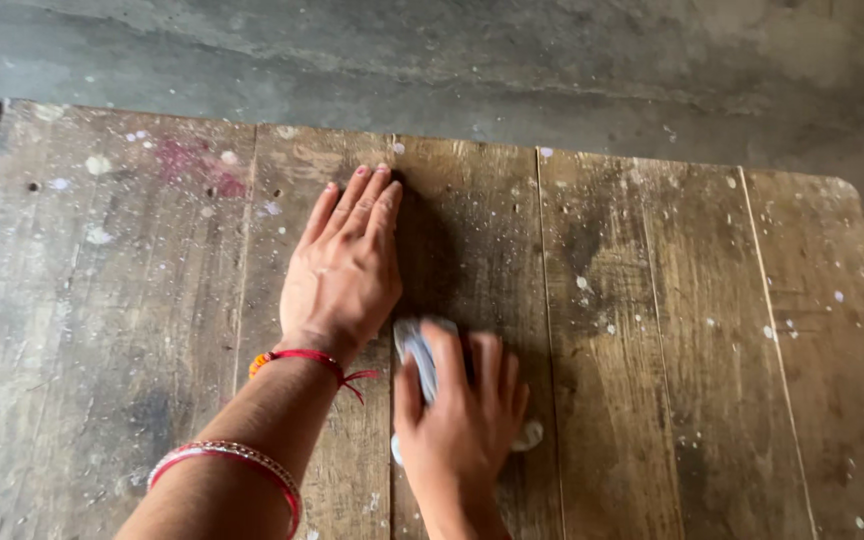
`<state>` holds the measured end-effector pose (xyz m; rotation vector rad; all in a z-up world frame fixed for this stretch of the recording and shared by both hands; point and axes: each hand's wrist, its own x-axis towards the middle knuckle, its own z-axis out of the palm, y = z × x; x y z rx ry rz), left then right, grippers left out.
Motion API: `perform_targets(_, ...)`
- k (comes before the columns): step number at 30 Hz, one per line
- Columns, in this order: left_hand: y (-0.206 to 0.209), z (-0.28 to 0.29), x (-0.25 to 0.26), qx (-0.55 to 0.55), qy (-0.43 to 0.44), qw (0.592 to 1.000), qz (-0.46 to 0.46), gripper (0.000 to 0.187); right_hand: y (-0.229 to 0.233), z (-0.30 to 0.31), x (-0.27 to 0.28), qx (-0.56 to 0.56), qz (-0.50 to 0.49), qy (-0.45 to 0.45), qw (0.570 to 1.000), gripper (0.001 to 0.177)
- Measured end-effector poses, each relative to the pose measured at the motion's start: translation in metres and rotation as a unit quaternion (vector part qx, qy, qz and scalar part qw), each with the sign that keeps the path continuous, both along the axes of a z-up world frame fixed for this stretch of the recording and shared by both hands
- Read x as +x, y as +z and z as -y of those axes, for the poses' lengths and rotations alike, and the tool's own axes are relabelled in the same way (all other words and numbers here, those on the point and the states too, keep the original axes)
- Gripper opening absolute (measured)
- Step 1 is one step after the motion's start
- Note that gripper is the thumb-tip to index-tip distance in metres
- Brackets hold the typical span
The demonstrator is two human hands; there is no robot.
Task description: The person wipes a wooden table surface with a cloth, scrubbing paint splatters and stains. They wring the cloth in a pink pitcher and continue wiping different sections of the table.
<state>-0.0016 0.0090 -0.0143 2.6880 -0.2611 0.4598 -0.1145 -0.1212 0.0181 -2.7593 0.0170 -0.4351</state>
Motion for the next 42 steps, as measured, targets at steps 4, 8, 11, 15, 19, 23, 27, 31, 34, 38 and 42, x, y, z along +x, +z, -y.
perform_targets(4, -0.005, 0.003, 0.001, -0.009, -0.010, 1.000, 0.025, 0.051, -0.003, -0.012, 0.048, -0.016, 0.070, 0.005, 0.997, 0.035)
perform_targets(8, -0.006, 0.003, 0.004, -0.052, -0.006, 0.999, -0.003, 0.046, 0.000, -0.016, 0.058, -0.006, 0.080, -0.010, 0.997, 0.035)
perform_targets(11, -0.001, 0.002, -0.002, -0.072, 0.001, 0.997, -0.003, 0.044, 0.000, -0.015, 0.056, 0.006, 0.087, -0.007, 0.996, 0.034)
perform_targets(15, 0.001, 0.002, -0.023, -0.067, 0.013, 0.997, 0.024, 0.046, -0.009, -0.012, 0.057, 0.017, 0.127, 0.000, 0.992, 0.034)
perform_targets(19, 0.002, 0.000, -0.098, -0.043, 0.037, 0.998, 0.027, 0.057, -0.009, -0.015, 0.055, 0.025, 0.134, -0.012, 0.991, 0.027)
perform_targets(23, 0.001, 0.001, -0.129, -0.037, 0.045, 0.998, 0.011, 0.056, -0.007, -0.015, 0.055, 0.021, 0.137, -0.022, 0.990, 0.026)
perform_targets(27, -0.010, 0.004, -0.126, -0.025, 0.050, 0.998, 0.022, 0.054, -0.014, -0.014, 0.056, 0.020, 0.144, -0.012, 0.989, 0.024)
perform_targets(31, -0.013, 0.004, -0.125, -0.017, 0.050, 0.998, 0.029, 0.056, -0.013, -0.011, 0.050, 0.028, 0.146, 0.006, 0.989, 0.024)
perform_targets(34, -0.012, 0.005, -0.122, -0.013, 0.055, 0.998, 0.033, 0.056, -0.012, -0.004, 0.028, 0.041, 0.146, 0.034, 0.988, 0.025)
perform_targets(38, -0.005, 0.006, -0.125, -0.019, 0.052, 0.998, 0.009, 0.052, -0.006, -0.003, -0.050, 0.033, 0.118, 0.021, 0.992, 0.031)
perform_targets(42, 0.003, 0.006, -0.126, -0.024, 0.060, 0.998, -0.004, 0.053, 0.002, -0.013, -0.075, 0.029, 0.012, -0.059, 0.998, 0.028)
